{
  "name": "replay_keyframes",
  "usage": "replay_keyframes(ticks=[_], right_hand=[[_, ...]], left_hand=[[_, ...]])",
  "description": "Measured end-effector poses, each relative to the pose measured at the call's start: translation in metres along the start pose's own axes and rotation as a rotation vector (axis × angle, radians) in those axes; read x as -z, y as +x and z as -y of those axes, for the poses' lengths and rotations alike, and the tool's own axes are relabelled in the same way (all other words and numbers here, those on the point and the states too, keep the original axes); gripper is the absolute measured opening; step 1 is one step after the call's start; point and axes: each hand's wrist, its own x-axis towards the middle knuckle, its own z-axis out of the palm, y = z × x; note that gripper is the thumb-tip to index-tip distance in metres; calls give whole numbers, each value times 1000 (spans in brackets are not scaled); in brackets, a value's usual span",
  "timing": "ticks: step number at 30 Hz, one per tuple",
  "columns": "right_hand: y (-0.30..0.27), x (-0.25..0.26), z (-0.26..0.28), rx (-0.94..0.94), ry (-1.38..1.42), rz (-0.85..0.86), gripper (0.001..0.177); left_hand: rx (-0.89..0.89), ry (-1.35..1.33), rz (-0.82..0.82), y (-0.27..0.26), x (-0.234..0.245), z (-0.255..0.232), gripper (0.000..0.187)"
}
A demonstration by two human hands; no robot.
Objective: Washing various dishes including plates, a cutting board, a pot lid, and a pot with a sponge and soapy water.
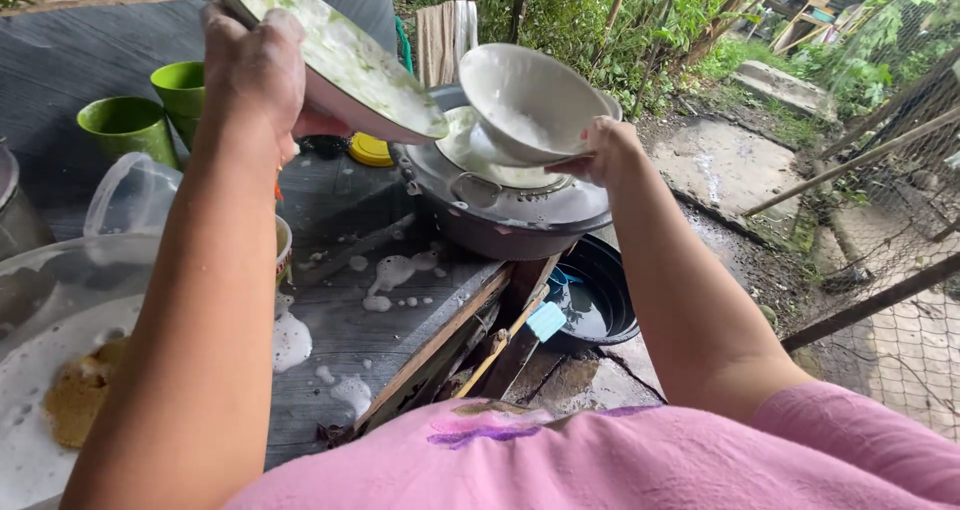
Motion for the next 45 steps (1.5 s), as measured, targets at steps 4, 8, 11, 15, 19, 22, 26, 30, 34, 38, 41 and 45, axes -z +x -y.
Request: replay_keyframes(ticks=[4, 8, 11, 15, 19, 22, 26, 30, 34, 38, 41, 45], right_hand=[[42, 24, 14, 86, 92, 90, 36], [28, 34, 22, 115, 91, 226, 35], [88, 53, 17, 5, 148, 307, 43], [34, 41, 1, 16, 95, 345, 42], [58, 27, -10, -33, 82, 311, 45], [42, 3, -19, -24, 33, 332, 49], [8, -6, -25, 258, -282, 186, 58], [1, -14, -33, 702, -845, -229, 95], [21, -27, -42, 695, -1135, -239, 69], [-85, -104, -73, 1601, -678, -324, 60], [-194, -180, -123, 1413, -594, 521, 41], [-300, -251, -230, 852, -1267, 1536, 67]], left_hand=[[139, 217, -22, 4, -31, 21, 51], [299, 37, -12, 16, -77, 87, 50], [372, -37, 25, 9, -98, 107, 50], [379, 61, 170, 2, -92, 109, 45], [367, 171, 247, -5, -100, 114, 42], [349, 283, 296, -7, -96, 112, 40], [333, 466, 384, -7, -92, 107, 38], [348, 655, 481, -6, -91, 104, 37], [344, 407, 402, -20, 19, 35, 34], [165, 391, -18, -71, 177, -26, 22], [106, 436, -342, -136, 309, -43, 20], [314, 799, -885, -267, 389, -112, 29]])
